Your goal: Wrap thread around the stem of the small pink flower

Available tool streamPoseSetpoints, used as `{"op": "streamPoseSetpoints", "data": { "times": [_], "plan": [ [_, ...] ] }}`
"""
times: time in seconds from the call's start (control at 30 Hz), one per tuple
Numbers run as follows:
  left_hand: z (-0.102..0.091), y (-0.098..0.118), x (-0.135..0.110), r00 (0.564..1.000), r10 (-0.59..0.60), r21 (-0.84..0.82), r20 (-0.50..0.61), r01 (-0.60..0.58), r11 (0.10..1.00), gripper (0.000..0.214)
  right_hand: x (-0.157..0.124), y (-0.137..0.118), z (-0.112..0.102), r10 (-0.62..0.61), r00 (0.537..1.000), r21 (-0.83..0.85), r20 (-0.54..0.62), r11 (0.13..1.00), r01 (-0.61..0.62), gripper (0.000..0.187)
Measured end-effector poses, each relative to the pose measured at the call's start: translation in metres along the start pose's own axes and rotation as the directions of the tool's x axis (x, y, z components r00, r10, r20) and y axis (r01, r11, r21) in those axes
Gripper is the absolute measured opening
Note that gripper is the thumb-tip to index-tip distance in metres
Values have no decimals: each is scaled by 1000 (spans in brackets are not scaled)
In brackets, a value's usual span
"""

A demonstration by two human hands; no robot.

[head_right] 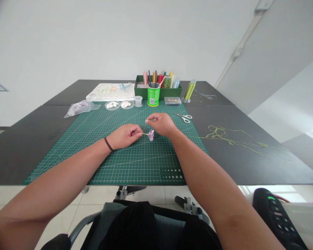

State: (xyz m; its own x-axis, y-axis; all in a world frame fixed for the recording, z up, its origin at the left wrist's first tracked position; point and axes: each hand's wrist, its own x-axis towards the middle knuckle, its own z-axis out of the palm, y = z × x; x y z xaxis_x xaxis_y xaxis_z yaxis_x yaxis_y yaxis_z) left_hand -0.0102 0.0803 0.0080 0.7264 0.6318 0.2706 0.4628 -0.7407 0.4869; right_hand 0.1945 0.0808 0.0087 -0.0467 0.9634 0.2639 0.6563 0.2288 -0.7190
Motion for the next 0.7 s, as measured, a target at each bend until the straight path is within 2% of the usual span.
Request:
{"op": "streamPoseSetpoints", "data": {
  "times": [0.17,0.43,0.7],
  "plan": [
    [-1,1,-1,999,16,-3,-42,-17,1000,13,3,7,2,15,1000,62,17,998,-16,28],
    [0,-2,-2,994,39,-21,-100,-41,999,13,5,14,7,68,985,265,156,958,-108,31],
    [-3,4,-2,964,-28,-78,-266,7,997,13,3,10,10,25,985,290,172,954,-75,33]
  ]
}}
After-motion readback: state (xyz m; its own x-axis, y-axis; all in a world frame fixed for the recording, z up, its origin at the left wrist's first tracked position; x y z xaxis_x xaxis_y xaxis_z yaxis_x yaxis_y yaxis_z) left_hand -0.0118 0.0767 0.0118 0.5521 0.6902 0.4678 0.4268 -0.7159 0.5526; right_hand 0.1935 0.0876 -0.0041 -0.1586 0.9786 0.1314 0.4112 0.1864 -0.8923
